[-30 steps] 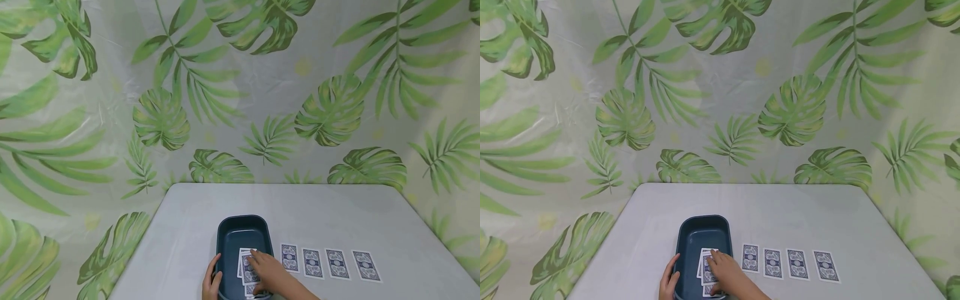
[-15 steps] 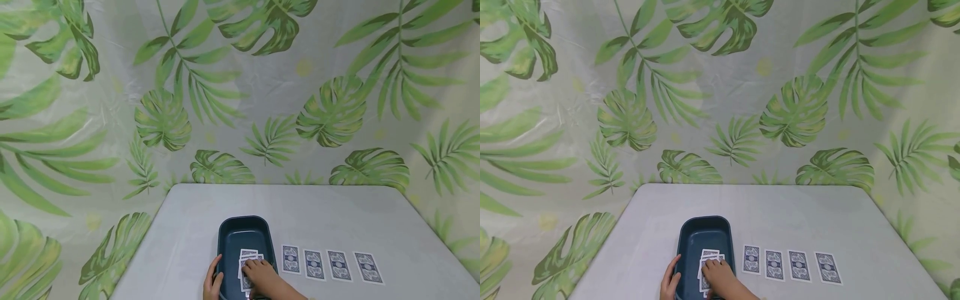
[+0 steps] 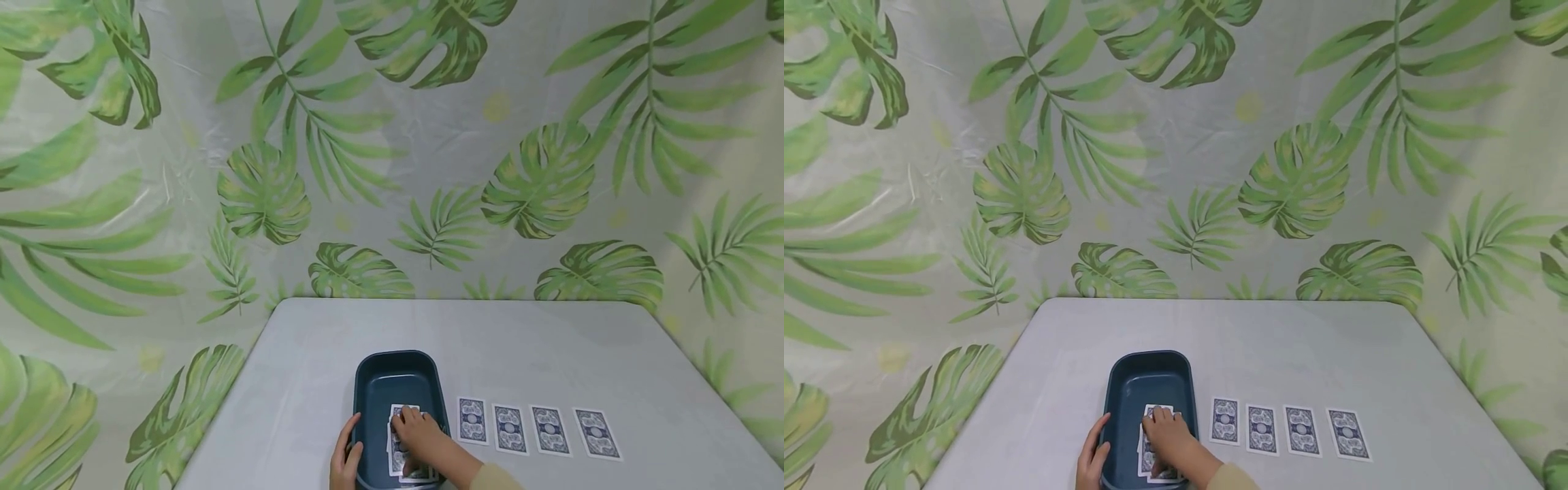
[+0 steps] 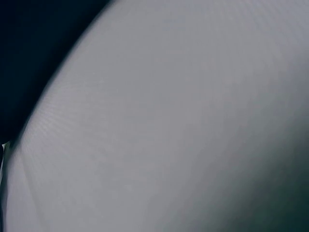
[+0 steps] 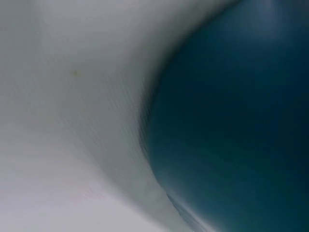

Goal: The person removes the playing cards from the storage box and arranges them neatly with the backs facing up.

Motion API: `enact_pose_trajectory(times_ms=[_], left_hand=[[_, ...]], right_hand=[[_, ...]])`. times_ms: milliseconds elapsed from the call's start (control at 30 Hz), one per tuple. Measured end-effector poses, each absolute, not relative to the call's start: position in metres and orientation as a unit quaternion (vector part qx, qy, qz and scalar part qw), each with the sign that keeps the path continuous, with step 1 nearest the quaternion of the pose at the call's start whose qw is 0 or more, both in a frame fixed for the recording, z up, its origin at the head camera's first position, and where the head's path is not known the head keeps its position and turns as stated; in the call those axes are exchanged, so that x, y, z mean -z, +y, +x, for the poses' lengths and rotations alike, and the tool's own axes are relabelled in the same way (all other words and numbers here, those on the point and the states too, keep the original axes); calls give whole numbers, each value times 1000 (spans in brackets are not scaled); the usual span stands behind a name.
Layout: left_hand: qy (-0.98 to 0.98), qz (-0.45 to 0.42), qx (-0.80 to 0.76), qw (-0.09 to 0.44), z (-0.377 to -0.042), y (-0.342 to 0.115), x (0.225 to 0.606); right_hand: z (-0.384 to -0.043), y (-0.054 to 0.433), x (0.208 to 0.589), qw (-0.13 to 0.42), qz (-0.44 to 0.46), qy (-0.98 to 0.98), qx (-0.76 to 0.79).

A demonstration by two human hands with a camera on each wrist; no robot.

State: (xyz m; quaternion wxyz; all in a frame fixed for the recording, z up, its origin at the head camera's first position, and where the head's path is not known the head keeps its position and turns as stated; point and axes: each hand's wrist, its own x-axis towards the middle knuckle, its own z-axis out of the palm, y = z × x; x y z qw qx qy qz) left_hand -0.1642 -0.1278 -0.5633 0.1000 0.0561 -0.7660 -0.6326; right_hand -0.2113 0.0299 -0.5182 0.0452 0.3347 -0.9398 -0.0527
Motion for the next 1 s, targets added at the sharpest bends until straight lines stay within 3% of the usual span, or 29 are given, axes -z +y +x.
enact_pose_trajectory(times_ms=[200,367,1000], left_hand=[[-762,56,638,92,-163,-126,563],[-765,67,634,88,-164,-127,566],[-755,65,647,87,-164,-130,566]], right_hand=[[-216,29,520,35,335,-939,66],[-216,29,521,66,344,-933,84],[-219,27,522,30,335,-939,72]])
